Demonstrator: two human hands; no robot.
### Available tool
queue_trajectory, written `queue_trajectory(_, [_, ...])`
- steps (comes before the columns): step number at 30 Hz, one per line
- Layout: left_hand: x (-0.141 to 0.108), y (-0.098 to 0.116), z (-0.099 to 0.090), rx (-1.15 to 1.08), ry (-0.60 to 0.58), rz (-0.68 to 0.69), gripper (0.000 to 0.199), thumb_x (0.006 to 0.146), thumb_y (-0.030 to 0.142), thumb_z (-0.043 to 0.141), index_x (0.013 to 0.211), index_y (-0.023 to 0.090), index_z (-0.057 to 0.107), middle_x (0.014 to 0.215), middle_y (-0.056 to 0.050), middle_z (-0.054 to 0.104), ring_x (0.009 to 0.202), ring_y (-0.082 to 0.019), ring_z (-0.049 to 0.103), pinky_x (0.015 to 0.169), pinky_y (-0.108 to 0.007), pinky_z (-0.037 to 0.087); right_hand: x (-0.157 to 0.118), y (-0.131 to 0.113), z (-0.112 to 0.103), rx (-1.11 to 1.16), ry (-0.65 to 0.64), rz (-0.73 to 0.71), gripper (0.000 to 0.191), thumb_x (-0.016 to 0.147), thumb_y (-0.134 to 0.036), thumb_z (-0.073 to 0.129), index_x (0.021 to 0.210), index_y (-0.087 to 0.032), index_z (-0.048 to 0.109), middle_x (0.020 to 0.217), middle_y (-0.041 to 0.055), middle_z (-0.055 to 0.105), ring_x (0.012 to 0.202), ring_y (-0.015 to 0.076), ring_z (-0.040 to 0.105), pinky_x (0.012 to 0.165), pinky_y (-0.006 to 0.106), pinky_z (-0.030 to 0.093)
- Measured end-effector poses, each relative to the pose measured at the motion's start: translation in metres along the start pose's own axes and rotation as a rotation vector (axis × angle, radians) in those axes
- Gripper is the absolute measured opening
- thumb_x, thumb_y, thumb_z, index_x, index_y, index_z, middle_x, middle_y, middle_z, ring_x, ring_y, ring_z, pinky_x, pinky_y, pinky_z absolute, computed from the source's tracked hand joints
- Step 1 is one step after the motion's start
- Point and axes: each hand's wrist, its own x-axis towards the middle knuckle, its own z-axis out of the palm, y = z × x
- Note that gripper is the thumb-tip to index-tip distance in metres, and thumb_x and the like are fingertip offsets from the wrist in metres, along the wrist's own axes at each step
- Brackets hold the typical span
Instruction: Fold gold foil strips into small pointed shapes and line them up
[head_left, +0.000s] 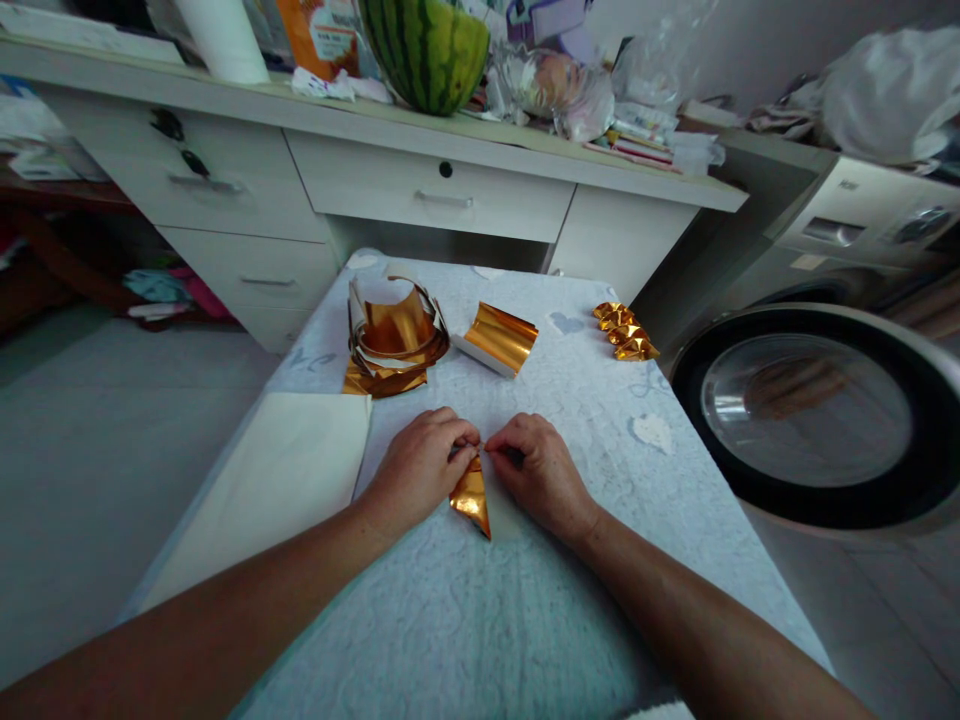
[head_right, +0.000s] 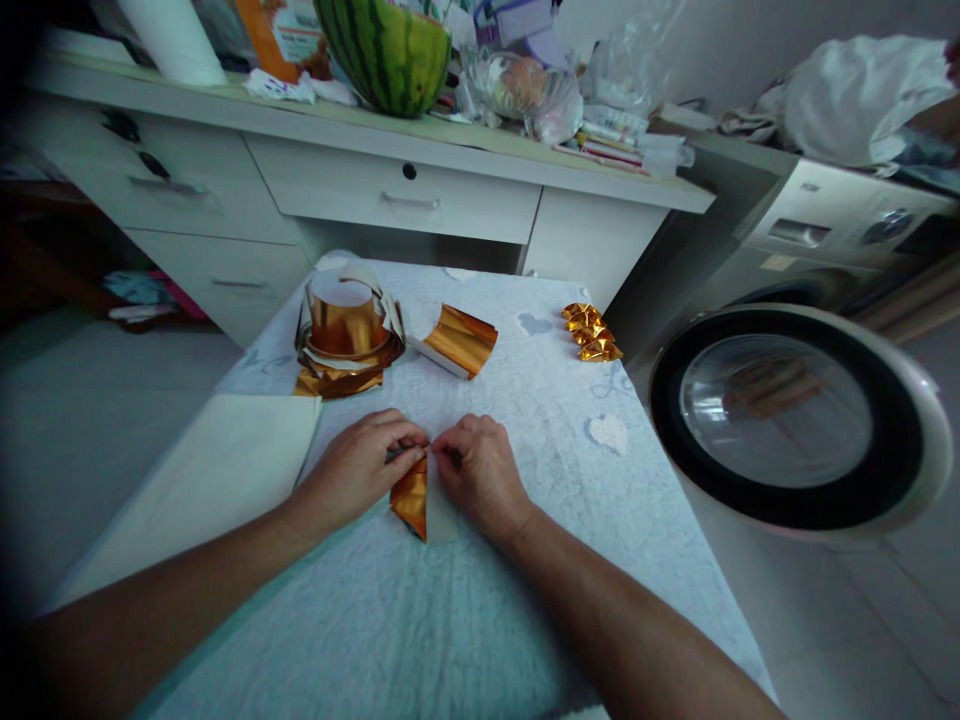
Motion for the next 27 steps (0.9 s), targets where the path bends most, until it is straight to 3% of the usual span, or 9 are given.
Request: queue_trajectory(27, [-0.0011, -0.0015, 0.003, 0.007, 0.029, 0.002, 0.011, 0.083, 0.013, 0.058, 0.088, 0.02, 0.065, 0.087, -0.003, 0.065, 0.085, -0.019, 0.06, 0.077, -0.03, 0.046, -0.0032, -0.0027, 0.003, -0.044, -0.036, -0.051, 0.017, 0.082, -0.008, 0.063, 0.082, -0.021, 0.075, 0.078, 0.0039, 0.063, 0.079, 0.0176, 0.054, 0.073, 0.031, 0.042])
